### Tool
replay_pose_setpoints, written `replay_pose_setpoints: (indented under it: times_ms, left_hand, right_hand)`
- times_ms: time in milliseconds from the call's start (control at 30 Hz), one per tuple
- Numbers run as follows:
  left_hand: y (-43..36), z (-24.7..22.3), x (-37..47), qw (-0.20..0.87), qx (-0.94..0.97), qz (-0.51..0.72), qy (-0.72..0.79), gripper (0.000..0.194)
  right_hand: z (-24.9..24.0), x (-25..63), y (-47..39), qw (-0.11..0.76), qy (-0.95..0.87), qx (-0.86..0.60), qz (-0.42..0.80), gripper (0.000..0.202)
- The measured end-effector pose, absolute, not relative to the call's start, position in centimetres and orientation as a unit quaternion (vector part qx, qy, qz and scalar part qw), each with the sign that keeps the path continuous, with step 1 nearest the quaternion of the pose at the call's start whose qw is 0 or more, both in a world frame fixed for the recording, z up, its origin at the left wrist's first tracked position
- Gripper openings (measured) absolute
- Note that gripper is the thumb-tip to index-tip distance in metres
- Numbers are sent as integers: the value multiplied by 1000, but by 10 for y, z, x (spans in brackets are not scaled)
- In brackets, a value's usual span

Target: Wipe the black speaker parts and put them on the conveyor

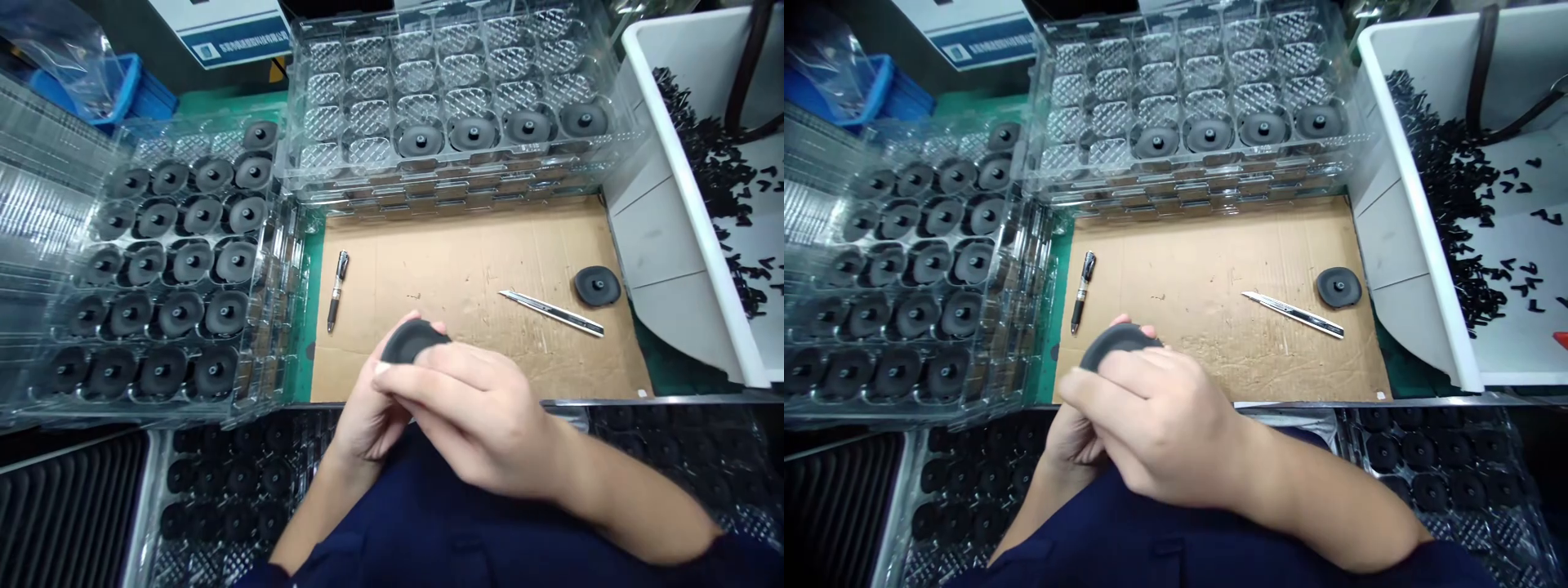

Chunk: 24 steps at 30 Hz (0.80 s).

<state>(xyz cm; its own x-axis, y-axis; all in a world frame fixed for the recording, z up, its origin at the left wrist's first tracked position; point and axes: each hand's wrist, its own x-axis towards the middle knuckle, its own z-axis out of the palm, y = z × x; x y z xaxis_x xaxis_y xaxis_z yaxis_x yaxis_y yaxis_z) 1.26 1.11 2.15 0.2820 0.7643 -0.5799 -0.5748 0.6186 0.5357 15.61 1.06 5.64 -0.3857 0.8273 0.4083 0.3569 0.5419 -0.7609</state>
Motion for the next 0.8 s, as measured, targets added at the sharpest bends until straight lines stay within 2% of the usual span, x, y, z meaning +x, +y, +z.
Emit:
replay_pose_setpoints:
  times_ms: [100, 167, 233, 300, 400, 467, 667, 800]
  left_hand:
    - [11, 18, 7, 803, 142, 427, 392, 48]
    - [12, 13, 5, 804, 150, 425, 388, 46]
    - [12, 9, 5, 800, 146, 427, 395, 47]
    - [12, 8, 6, 803, 143, 429, 388, 52]
    - [11, 11, 4, 824, 137, 411, 366, 61]
    - [9, 14, 2, 841, 133, 394, 347, 62]
    - [8, 10, 3, 871, 117, 382, 286, 68]
    - [8, 12, 6, 878, 126, 377, 268, 66]
  right_hand:
    - [57, 169, 3, 318, -779, -420, 339, 23]
    - [55, 175, 4, 287, -773, -488, 287, 23]
    - [51, 176, 10, 311, -778, -505, 209, 25]
    - [43, 175, 18, 363, -778, -477, 187, 27]
    - [28, 180, 25, 427, -690, -507, 290, 24]
    - [17, 188, 24, 437, -590, -569, 371, 22]
    - [-20, 202, -6, 363, -439, -594, 568, 24]
    - [-30, 202, -15, 329, -454, -588, 584, 24]
